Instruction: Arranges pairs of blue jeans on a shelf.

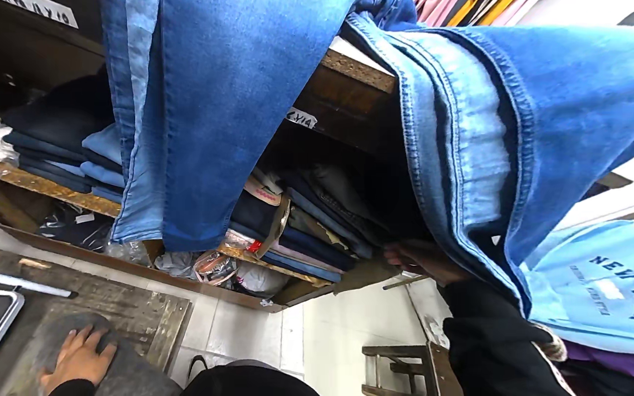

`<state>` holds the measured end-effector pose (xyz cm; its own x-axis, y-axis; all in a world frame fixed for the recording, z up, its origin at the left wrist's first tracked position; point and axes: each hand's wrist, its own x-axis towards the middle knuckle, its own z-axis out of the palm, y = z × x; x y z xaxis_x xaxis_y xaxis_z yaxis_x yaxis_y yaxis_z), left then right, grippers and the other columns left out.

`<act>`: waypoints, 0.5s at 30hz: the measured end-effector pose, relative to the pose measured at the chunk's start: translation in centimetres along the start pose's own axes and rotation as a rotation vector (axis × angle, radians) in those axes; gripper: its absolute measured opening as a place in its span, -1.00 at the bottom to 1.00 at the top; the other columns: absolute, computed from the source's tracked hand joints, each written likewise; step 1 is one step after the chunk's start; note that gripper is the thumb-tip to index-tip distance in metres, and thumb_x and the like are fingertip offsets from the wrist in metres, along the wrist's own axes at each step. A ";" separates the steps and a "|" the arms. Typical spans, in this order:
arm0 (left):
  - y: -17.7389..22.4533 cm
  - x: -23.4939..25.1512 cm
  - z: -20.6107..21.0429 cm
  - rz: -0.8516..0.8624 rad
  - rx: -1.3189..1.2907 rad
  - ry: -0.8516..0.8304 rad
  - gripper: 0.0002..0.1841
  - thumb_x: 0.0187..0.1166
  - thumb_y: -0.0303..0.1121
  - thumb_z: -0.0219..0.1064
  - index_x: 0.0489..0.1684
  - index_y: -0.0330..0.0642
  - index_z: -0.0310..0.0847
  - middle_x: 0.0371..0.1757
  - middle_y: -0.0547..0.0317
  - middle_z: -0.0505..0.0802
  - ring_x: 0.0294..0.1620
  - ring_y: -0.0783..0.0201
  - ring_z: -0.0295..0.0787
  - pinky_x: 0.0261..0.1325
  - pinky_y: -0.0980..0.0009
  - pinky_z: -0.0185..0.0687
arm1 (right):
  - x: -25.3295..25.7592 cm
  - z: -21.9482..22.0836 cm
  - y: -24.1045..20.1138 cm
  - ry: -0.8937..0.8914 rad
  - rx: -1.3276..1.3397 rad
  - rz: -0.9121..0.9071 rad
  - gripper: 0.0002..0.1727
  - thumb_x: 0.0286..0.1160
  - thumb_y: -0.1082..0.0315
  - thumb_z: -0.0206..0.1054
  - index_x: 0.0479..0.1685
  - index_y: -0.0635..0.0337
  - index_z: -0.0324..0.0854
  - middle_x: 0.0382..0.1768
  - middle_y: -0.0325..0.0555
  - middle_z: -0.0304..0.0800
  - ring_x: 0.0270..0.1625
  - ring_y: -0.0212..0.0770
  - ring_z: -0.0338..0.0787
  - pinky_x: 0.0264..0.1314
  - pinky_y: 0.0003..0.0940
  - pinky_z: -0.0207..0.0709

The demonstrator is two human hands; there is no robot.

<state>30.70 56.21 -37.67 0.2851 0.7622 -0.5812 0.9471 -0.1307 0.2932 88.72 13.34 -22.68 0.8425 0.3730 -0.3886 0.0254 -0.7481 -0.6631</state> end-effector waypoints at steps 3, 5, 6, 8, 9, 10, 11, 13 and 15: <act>0.0 0.0 0.1 -0.001 0.002 0.004 -0.54 0.69 -0.17 0.29 0.57 0.04 0.57 0.86 0.11 0.29 0.94 -0.07 -0.21 0.75 -0.46 -0.47 | -0.1 0.2 -0.4 -0.015 -0.015 -0.014 -0.57 0.79 -0.01 0.15 0.41 0.01 0.59 0.15 -0.08 0.85 0.09 -0.15 0.87 0.13 -0.19 0.72; 0.1 -0.1 0.0 -0.002 0.000 0.000 -0.53 0.70 -0.16 0.29 0.58 0.03 0.57 0.86 0.10 0.27 0.94 -0.06 -0.21 0.75 -0.46 -0.48 | -0.3 0.2 -0.6 -0.032 -0.018 -0.010 -0.56 0.79 -0.03 0.13 0.41 0.01 0.59 0.16 -0.07 0.85 0.10 -0.14 0.87 0.13 -0.18 0.72; 0.1 -0.1 0.0 -0.001 -0.003 -0.001 -0.53 0.70 -0.16 0.29 0.58 0.04 0.57 0.86 0.09 0.27 0.94 -0.06 -0.20 0.75 -0.46 -0.47 | -0.3 0.3 -0.6 -0.037 -0.022 -0.015 -0.55 0.80 -0.03 0.11 0.42 0.02 0.58 0.16 -0.07 0.84 0.09 -0.14 0.87 0.12 -0.17 0.72; 0.1 0.0 0.0 0.008 -0.009 0.004 -0.53 0.68 -0.17 0.31 0.57 0.03 0.58 0.85 0.06 0.29 0.94 -0.09 -0.19 0.75 -0.47 -0.46 | -0.4 0.7 -0.6 -0.033 -0.027 -0.020 -0.55 0.81 -0.02 0.09 0.43 0.02 0.58 0.17 -0.06 0.84 0.09 -0.13 0.87 0.12 -0.15 0.73; 0.0 0.2 0.1 0.011 -0.015 0.009 -0.54 0.68 -0.18 0.31 0.56 0.03 0.59 0.85 0.06 0.29 0.94 -0.09 -0.19 0.75 -0.46 -0.46 | -0.4 0.9 -0.6 -0.036 -0.032 -0.015 -0.55 0.81 -0.02 0.09 0.44 0.01 0.57 0.18 -0.06 0.84 0.11 -0.12 0.87 0.13 -0.15 0.73; 0.0 0.4 0.2 0.013 -0.017 0.016 -0.54 0.68 -0.19 0.31 0.55 0.03 0.60 0.85 0.07 0.30 0.94 -0.09 -0.19 0.75 -0.46 -0.47 | -0.2 1.0 -0.4 -0.042 -0.037 -0.016 -0.56 0.82 -0.02 0.09 0.44 0.00 0.56 0.19 -0.06 0.84 0.12 -0.11 0.87 0.14 -0.14 0.73; 0.0 0.5 0.3 0.012 -0.016 0.020 -0.55 0.67 -0.19 0.32 0.54 0.03 0.60 0.84 0.08 0.31 0.94 -0.08 -0.18 0.76 -0.46 -0.47 | 0.0 1.1 -0.2 -0.043 -0.040 -0.022 -0.56 0.81 -0.02 0.11 0.43 0.00 0.58 0.19 -0.05 0.84 0.12 -0.10 0.88 0.13 -0.13 0.74; 0.1 0.4 0.3 0.008 -0.016 0.017 -0.55 0.68 -0.18 0.32 0.54 0.03 0.60 0.85 0.10 0.31 0.94 -0.07 -0.19 0.76 -0.46 -0.48 | 0.3 1.4 0.1 -0.047 -0.040 -0.026 -0.57 0.79 -0.01 0.14 0.41 -0.01 0.60 0.17 -0.06 0.85 0.11 -0.10 0.88 0.11 -0.14 0.75; 0.2 0.5 0.3 0.010 -0.012 0.011 -0.54 0.68 -0.17 0.32 0.54 0.03 0.60 0.85 0.11 0.30 0.94 -0.06 -0.20 0.75 -0.46 -0.48 | 0.4 1.7 -0.1 -0.074 -0.032 -0.024 -0.58 0.79 0.00 0.14 0.41 -0.01 0.60 0.17 -0.07 0.85 0.12 -0.11 0.88 0.12 -0.15 0.75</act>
<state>31.02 56.35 -38.13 0.2928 0.7681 -0.5695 0.9423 -0.1305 0.3084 88.10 14.46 -23.88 0.7992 0.4300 -0.4201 0.0633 -0.7551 -0.6525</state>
